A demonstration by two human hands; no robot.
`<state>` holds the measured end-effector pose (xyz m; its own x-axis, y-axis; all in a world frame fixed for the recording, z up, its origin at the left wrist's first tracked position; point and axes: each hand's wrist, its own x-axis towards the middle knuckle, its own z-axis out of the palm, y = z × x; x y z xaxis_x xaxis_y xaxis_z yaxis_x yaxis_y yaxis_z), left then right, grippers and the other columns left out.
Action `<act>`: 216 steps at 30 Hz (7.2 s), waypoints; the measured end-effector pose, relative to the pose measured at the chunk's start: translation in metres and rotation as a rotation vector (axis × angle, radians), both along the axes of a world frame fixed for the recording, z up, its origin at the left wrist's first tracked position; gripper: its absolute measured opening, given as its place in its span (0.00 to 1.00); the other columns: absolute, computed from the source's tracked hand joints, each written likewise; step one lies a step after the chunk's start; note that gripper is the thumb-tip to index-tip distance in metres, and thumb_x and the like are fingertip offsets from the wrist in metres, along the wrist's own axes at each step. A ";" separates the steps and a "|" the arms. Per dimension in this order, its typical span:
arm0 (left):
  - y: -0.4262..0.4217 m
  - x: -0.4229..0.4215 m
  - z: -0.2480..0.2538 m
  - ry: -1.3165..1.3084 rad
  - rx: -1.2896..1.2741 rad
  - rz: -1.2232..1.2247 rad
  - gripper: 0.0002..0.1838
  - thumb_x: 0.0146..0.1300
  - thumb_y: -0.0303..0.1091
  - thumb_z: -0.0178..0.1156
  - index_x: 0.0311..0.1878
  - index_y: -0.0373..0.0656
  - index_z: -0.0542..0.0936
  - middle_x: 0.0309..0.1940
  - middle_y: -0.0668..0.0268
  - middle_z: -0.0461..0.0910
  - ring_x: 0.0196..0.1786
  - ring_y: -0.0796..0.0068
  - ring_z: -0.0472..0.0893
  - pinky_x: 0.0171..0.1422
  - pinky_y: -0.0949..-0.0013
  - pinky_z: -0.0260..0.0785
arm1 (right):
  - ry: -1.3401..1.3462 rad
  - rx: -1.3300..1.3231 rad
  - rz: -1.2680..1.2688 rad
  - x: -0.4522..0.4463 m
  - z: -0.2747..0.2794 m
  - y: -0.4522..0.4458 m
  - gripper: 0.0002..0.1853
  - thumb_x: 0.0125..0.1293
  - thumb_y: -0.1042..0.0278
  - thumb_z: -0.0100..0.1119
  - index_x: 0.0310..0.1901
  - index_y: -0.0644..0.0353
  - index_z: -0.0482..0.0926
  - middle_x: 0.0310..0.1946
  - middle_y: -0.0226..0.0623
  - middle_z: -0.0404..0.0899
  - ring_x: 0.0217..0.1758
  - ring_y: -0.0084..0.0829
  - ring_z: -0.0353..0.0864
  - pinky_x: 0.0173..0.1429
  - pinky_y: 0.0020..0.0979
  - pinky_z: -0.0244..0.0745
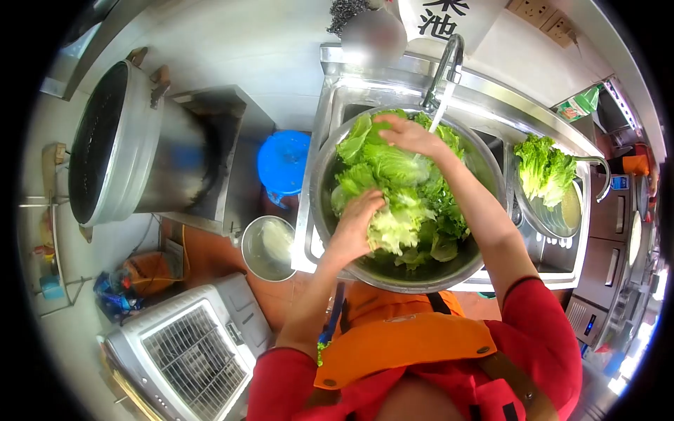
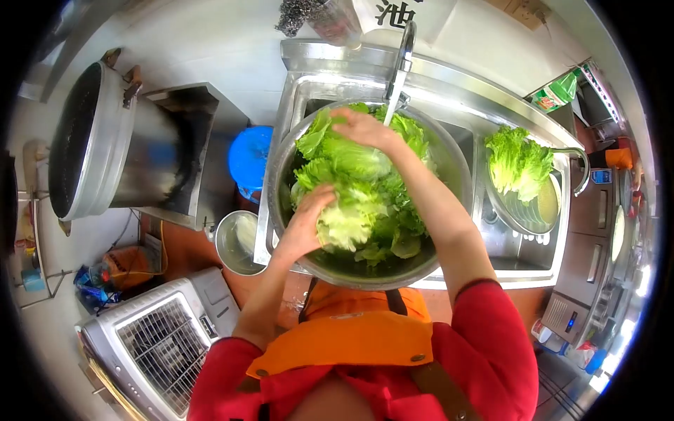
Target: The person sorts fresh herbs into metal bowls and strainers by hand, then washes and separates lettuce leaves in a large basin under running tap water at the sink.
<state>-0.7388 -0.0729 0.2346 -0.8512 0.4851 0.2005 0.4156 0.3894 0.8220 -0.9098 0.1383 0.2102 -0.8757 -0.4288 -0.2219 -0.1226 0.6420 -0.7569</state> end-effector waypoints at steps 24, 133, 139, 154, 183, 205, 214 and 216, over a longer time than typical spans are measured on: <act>-0.001 -0.029 0.014 -0.183 -0.137 -0.241 0.41 0.34 0.33 0.77 0.57 0.47 0.71 0.53 0.56 0.74 0.62 0.50 0.69 0.72 0.48 0.50 | -0.266 -0.441 -0.335 0.088 0.008 0.052 0.13 0.65 0.65 0.60 0.49 0.60 0.77 0.44 0.42 0.82 0.49 0.34 0.81 0.55 0.34 0.76; 0.006 0.007 0.013 -0.166 -0.148 -0.158 0.39 0.35 0.22 0.71 0.57 0.40 0.72 0.63 0.61 0.65 0.65 0.54 0.67 0.67 0.60 0.65 | 0.417 0.553 0.248 0.146 0.030 0.094 0.27 0.52 0.73 0.63 0.56 0.46 0.74 0.59 0.34 0.72 0.65 0.40 0.68 0.69 0.46 0.62; 0.008 0.007 0.012 -0.181 -0.129 -0.164 0.38 0.35 0.21 0.71 0.57 0.39 0.72 0.63 0.60 0.65 0.65 0.54 0.67 0.68 0.61 0.64 | 0.046 0.249 0.057 0.140 0.016 0.138 0.12 0.57 0.70 0.62 0.45 0.57 0.82 0.50 0.40 0.81 0.50 0.37 0.82 0.59 0.33 0.75; 0.011 0.006 0.012 -0.162 -0.163 -0.161 0.37 0.35 0.22 0.71 0.56 0.38 0.73 0.63 0.60 0.65 0.65 0.54 0.67 0.67 0.60 0.65 | -0.087 0.198 -0.211 0.052 0.011 0.096 0.24 0.57 0.54 0.62 0.50 0.61 0.79 0.44 0.49 0.81 0.49 0.46 0.80 0.55 0.39 0.73; 0.008 0.018 0.043 -0.016 -0.263 -0.141 0.37 0.35 0.30 0.74 0.55 0.46 0.75 0.62 0.55 0.65 0.67 0.52 0.64 0.75 0.42 0.46 | -0.055 0.303 -0.279 0.080 -0.060 0.110 0.34 0.58 0.46 0.63 0.62 0.58 0.70 0.55 0.49 0.76 0.58 0.46 0.76 0.61 0.43 0.69; 0.031 -0.036 0.024 -0.277 -0.122 -0.271 0.32 0.36 0.28 0.71 0.51 0.39 0.74 0.69 0.59 0.60 0.72 0.50 0.57 0.76 0.48 0.52 | -0.463 -0.583 -0.533 0.072 0.000 0.093 0.34 0.59 0.49 0.65 0.62 0.62 0.69 0.54 0.47 0.77 0.59 0.42 0.76 0.67 0.39 0.68; 0.031 -0.011 0.017 -0.209 -0.090 -0.215 0.32 0.35 0.29 0.72 0.50 0.39 0.74 0.69 0.59 0.59 0.70 0.49 0.60 0.73 0.48 0.55 | -0.069 0.062 -0.504 0.026 -0.064 0.060 0.27 0.58 0.49 0.63 0.54 0.60 0.77 0.49 0.50 0.80 0.52 0.40 0.80 0.57 0.38 0.74; 0.031 -0.012 0.019 -0.227 -0.103 -0.210 0.34 0.35 0.28 0.72 0.52 0.39 0.74 0.69 0.58 0.59 0.69 0.49 0.61 0.72 0.51 0.56 | -0.107 -0.085 -0.572 0.024 -0.063 0.074 0.25 0.58 0.51 0.64 0.52 0.58 0.79 0.47 0.49 0.81 0.52 0.41 0.80 0.57 0.38 0.74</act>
<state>-0.7505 -0.0420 0.2539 -0.7476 0.6629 -0.0421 0.3063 0.4003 0.8637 -0.8853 0.2123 0.1471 -0.9478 0.0852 -0.3073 0.3054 0.5202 -0.7976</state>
